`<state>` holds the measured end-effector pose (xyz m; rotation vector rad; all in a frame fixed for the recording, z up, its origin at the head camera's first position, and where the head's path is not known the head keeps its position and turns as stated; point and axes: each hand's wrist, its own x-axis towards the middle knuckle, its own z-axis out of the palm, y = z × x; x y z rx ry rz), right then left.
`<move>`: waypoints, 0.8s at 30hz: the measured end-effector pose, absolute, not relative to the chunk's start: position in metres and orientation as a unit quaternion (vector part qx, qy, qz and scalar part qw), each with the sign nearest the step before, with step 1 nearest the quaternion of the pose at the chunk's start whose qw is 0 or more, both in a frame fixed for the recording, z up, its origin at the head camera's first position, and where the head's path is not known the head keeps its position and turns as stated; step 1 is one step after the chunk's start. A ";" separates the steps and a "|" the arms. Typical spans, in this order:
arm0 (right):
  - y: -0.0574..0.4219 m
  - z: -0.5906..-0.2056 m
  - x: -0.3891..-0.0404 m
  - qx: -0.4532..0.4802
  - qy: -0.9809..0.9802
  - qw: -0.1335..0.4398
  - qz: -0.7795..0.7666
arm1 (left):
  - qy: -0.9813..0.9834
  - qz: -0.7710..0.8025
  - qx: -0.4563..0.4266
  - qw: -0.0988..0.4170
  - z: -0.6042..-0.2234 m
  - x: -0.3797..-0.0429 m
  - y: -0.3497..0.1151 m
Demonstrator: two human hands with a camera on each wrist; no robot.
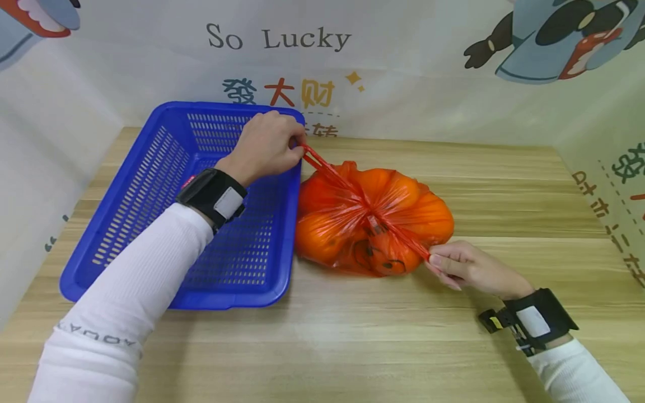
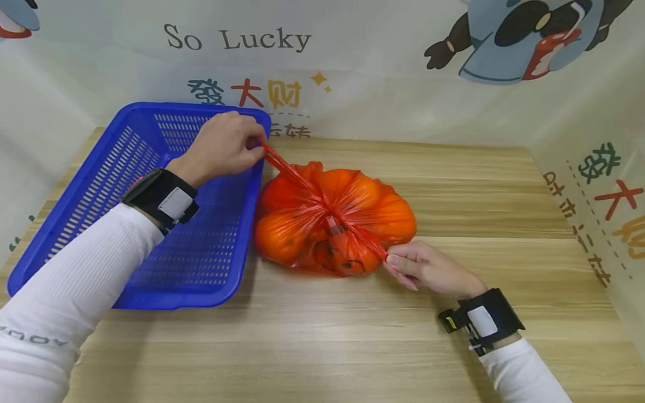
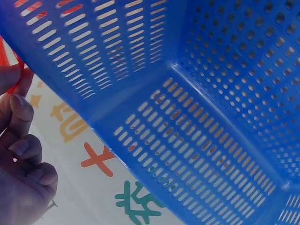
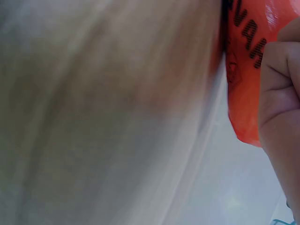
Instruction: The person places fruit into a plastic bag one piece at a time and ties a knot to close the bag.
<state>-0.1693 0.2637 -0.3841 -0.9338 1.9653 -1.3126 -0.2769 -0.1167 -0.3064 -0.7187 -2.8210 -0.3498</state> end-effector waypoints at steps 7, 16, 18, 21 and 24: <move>0.265 -0.386 -0.171 -0.340 0.741 0.300 -0.494 | -0.956 -0.104 -0.257 0.092 -0.307 -0.279 -0.114; 0.267 -0.384 -0.174 -0.314 0.766 0.290 -0.481 | -0.962 -0.110 -0.243 0.058 -0.308 -0.277 -0.114; 0.267 -0.384 -0.174 -0.315 0.773 0.276 -0.477 | -0.964 -0.118 -0.233 0.040 -0.307 -0.274 -0.113; 0.269 -0.382 -0.174 -0.317 0.782 0.257 -0.472 | -0.965 -0.136 -0.223 0.011 -0.305 -0.270 -0.112; 0.270 -0.377 -0.174 -0.307 0.802 0.241 -0.452 | -0.963 -0.160 -0.215 -0.017 -0.302 -0.267 -0.110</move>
